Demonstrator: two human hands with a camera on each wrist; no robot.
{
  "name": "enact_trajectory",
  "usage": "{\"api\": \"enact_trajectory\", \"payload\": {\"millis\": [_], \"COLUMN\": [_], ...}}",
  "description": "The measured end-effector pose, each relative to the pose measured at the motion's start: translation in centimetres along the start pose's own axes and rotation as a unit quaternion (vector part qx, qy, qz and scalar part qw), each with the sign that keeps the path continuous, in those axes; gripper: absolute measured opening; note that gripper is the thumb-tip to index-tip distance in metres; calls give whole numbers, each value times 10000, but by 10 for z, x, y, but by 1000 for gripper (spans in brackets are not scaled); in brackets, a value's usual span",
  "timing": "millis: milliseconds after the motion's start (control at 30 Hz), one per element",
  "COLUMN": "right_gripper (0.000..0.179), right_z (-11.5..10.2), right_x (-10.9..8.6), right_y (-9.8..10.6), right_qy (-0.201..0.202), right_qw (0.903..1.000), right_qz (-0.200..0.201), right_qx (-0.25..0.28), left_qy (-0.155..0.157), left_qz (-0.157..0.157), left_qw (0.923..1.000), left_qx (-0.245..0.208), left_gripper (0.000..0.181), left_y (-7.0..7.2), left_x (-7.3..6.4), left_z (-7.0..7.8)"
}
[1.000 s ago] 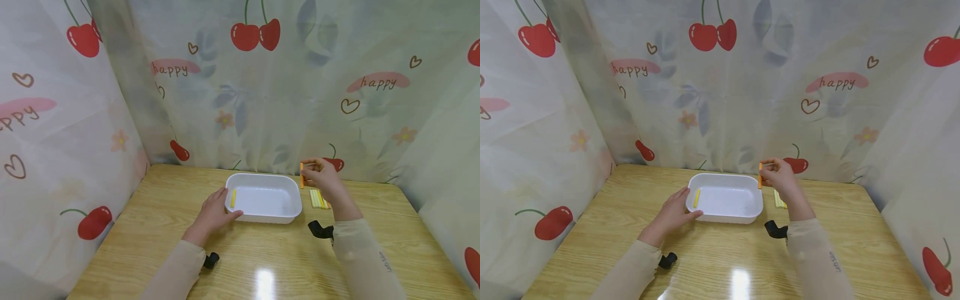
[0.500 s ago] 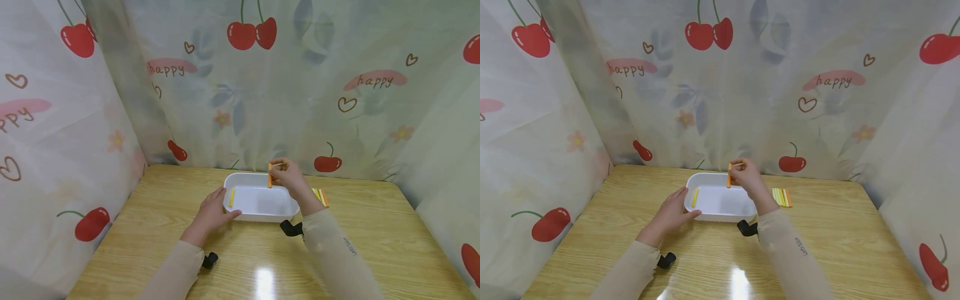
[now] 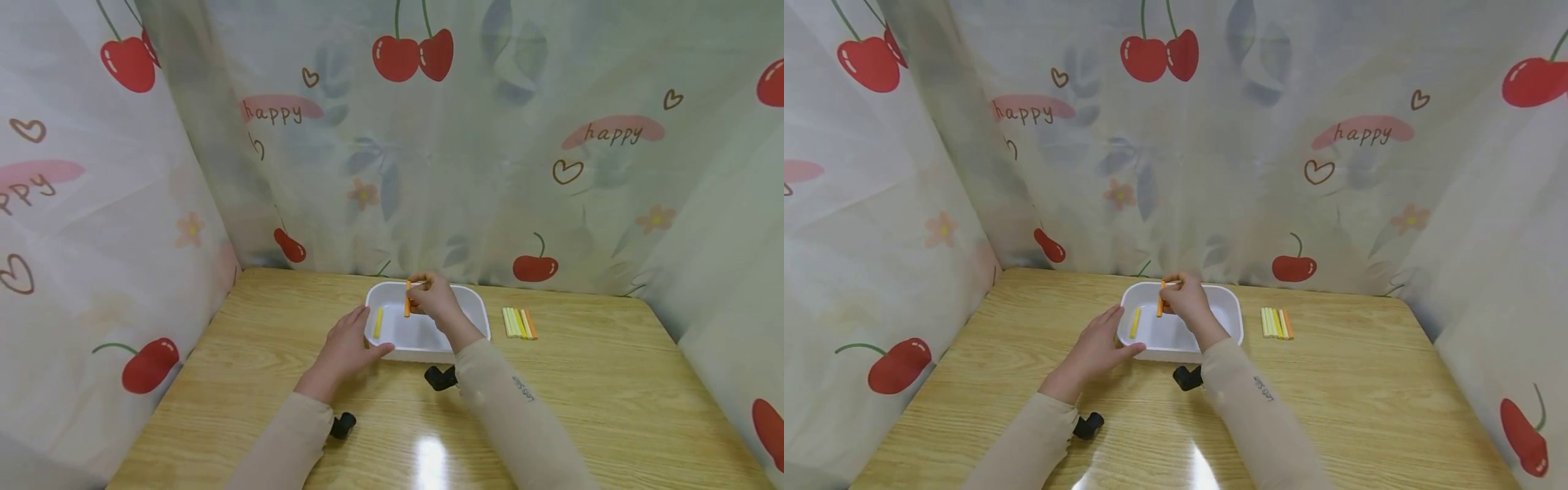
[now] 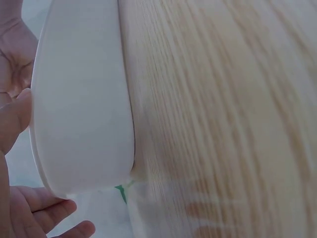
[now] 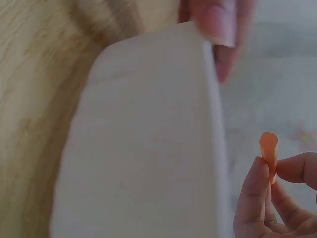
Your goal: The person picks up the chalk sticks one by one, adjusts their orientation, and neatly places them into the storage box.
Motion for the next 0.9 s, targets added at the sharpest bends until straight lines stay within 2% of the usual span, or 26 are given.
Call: {"api": "enact_trajectory", "payload": {"millis": [367, 500, 700, 900], "right_gripper": [30, 28, 24, 29], "right_z": [38, 45, 55, 63], "right_x": [17, 21, 27, 32], "right_y": [-16, -22, -28, -33], "right_qy": [-392, -396, -454, -561], "right_qw": [9986, 9984, 9957, 9950], "right_qz": [287, 274, 328, 268], "right_qx": [-188, -293, -733, -780], "left_qy": [-116, -139, -176, -219], "left_qz": [104, 139, 156, 222], "left_qw": [9999, 9998, 9997, 9995], "left_qx": [-35, -33, -98, -81], "left_gripper": [98, 98, 97, 95], "left_y": [3, 3, 2, 0], "left_x": [-2, -1, -1, -1], "left_z": [3, 3, 2, 0]}}
Point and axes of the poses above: each hand's wrist, its own x-axis towards the middle knuckle, its own y-axis out of the back of the hand, z = x × y, the point moved 8 cm from there along x, towards the middle knuckle, and after that the axes turned 7 degrees about x, right-handed, at the moved point
